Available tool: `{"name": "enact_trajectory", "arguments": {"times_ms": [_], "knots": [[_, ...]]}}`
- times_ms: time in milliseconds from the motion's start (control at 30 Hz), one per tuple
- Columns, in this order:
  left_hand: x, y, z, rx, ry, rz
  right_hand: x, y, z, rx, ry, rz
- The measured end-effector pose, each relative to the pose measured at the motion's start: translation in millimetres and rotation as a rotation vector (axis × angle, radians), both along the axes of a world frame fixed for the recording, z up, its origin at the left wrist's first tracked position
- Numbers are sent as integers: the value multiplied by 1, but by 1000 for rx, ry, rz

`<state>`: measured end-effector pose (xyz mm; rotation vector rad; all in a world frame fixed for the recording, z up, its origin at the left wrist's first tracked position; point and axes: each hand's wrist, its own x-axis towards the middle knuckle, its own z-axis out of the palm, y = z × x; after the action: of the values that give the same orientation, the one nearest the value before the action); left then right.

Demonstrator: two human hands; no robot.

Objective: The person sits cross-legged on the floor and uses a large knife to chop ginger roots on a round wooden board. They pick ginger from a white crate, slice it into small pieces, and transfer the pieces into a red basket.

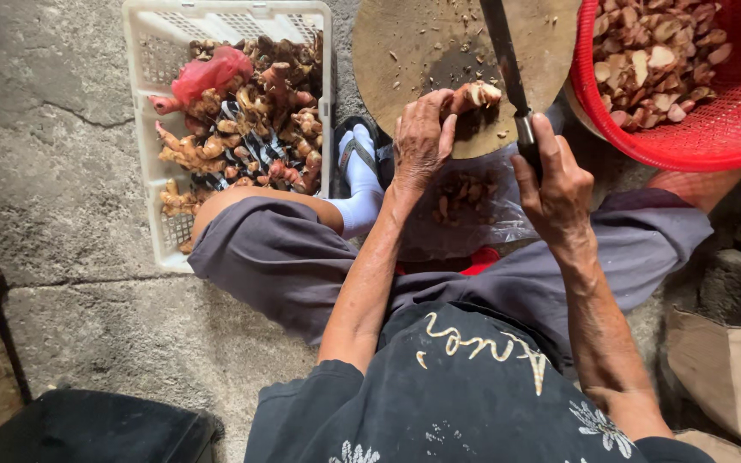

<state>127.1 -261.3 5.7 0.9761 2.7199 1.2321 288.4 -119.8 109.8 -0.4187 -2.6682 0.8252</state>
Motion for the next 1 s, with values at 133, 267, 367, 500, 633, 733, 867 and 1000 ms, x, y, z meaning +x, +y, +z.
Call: {"name": "enact_trajectory", "arguments": {"times_ms": [133,267,367,500,633,733,867,1000], "knots": [[-1,-1,2,-3,-42,-6,-7,-8,-11,-1,-47,5],[-3,2,5,8,-8,-26,-14,0,-26,-49,-125,21],[-2,4,4,17,7,-23,-10,11,-33,-95,-167,46],[0,5,-4,-10,14,-8,-3,25,-54,-528,-479,-148],[-3,5,-17,-46,65,-5,2,36,-87,-744,-236,-42],[-4,3,-22,-49,79,-37,7,42,-94,-1334,-187,-123],[-1,1,-16,0,62,16,8,23,-71,-487,-132,-24],[-4,4,-4,15,1,20,6,5,-25,-16,16,72]]}}
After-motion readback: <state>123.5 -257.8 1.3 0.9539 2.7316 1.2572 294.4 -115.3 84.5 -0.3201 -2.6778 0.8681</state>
